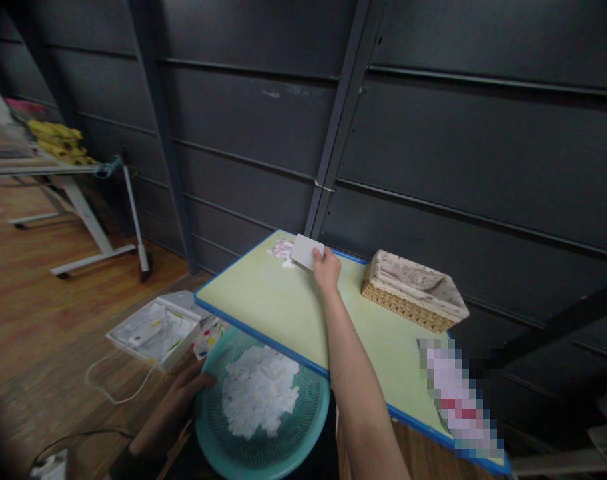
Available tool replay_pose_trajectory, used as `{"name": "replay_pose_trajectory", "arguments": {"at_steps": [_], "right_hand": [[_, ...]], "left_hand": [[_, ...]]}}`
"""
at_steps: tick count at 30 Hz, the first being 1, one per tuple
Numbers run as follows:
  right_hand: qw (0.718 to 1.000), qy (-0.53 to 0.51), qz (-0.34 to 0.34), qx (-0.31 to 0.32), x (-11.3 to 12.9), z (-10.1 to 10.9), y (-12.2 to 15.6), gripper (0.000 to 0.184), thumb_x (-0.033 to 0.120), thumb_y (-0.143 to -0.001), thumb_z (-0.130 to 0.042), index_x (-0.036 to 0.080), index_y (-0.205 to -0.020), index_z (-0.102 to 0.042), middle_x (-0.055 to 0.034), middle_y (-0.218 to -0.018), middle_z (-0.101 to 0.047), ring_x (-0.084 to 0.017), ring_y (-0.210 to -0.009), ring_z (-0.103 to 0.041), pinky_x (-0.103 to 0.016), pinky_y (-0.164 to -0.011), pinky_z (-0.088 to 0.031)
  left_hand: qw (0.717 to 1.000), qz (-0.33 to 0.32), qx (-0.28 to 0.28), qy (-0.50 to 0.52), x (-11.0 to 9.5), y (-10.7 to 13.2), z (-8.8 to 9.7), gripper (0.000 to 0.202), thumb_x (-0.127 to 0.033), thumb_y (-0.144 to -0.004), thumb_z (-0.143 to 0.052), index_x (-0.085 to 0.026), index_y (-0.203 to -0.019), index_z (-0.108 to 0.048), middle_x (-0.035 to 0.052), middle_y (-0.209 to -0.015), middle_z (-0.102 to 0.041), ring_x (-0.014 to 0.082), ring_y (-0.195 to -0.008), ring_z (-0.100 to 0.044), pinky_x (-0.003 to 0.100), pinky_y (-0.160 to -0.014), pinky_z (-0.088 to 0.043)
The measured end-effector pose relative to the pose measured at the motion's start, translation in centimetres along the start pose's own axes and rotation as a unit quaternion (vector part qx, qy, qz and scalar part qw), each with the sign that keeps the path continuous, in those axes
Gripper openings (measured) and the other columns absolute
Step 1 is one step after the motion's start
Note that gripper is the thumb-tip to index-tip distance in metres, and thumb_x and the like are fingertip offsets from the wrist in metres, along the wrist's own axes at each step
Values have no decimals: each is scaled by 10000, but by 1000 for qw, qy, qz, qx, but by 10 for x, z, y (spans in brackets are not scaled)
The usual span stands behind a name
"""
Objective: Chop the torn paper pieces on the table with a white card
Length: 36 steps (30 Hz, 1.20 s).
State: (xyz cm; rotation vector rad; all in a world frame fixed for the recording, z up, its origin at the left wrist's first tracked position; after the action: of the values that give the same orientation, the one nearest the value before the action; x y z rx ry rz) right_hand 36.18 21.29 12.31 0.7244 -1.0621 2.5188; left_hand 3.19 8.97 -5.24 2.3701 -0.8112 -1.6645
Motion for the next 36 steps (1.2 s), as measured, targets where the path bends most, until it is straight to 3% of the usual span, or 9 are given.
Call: {"name": "replay_pose_trajectory", "arguments": {"at_steps": [5,8,11,15,18,21,28,36], "right_hand": [[999,-8,25,31,6,-8,1,309,379,-844,-425,148,-812,-628,-87,-746,-639,-186,-674,-491,-265,-623,-300],[1000,-20,14,17,3,-4,0,318,377,-832,-433,137,-840,-642,-102,-792,-657,-195,-701,-511,-267,-628,-310],[999,-37,18,12,4,-4,0,335,385,-832,-424,133,-846,-644,-102,-806,-661,-199,-720,-523,-269,-638,-323],[998,-30,30,53,7,-13,1,322,394,-820,-432,146,-786,-635,-76,-746,-644,-186,-682,-505,-272,-644,-323],[999,-7,13,36,3,-6,-1,315,390,-814,-432,146,-782,-628,-81,-756,-642,-187,-677,-497,-277,-641,-313],[1000,19,-7,11,-4,4,-3,318,394,-814,-426,146,-775,-621,-90,-759,-641,-190,-679,-494,-277,-635,-306],[998,38,-27,37,-10,4,-4,289,382,-772,-470,151,-750,-643,-99,-769,-664,-188,-679,-503,-269,-632,-321],[987,-81,-40,134,-20,-10,-9,289,389,-683,-528,127,-675,-651,-47,-667,-626,-163,-623,-496,-254,-573,-320]], "left_hand": [[1000,-10,-12,-7,-5,1,2,516,-168,-662,-634,-207,-1175,-664,73,-1159,-727,323,-1209,-554,414,-1024,-423],[1000,-19,-16,-13,-7,1,3,513,-166,-652,-644,-207,-1162,-673,76,-1175,-718,329,-1233,-530,428,-1049,-396],[1000,-22,-2,-5,-8,1,0,535,-179,-646,-650,-188,-1181,-659,92,-1193,-707,346,-1248,-511,459,-1043,-398],[1000,-19,-3,-4,-5,-1,2,548,-178,-638,-654,-186,-1186,-655,90,-1218,-693,342,-1232,-528,458,-1035,-408],[1000,-16,1,-3,-3,-1,3,552,-192,-654,-660,-199,-1206,-641,85,-1212,-697,326,-1224,-539,439,-1029,-417],[1000,-10,-2,0,-2,-1,2,571,-191,-647,-660,-199,-1217,-633,85,-1185,-713,327,-1179,-576,431,-992,-451],[999,-1,-27,-23,0,-1,8,559,-196,-644,-639,-195,-1204,-643,79,-1079,-759,309,-1037,-660,399,-909,-503],[997,6,-60,-56,-1,-1,17,616,-250,-631,-657,-195,-1244,-614,88,-1023,-772,299,-867,-706,394,-770,-550]]}}
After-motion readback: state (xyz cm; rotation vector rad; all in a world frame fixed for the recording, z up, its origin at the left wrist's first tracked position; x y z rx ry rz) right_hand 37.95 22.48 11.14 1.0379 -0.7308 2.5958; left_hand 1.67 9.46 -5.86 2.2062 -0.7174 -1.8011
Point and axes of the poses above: each hand's wrist, its own y-axis away from the middle knuckle, its own z-axis out of the back of the hand, x = y × z, the point moved 10 cm from there along -y, towards the middle knuckle
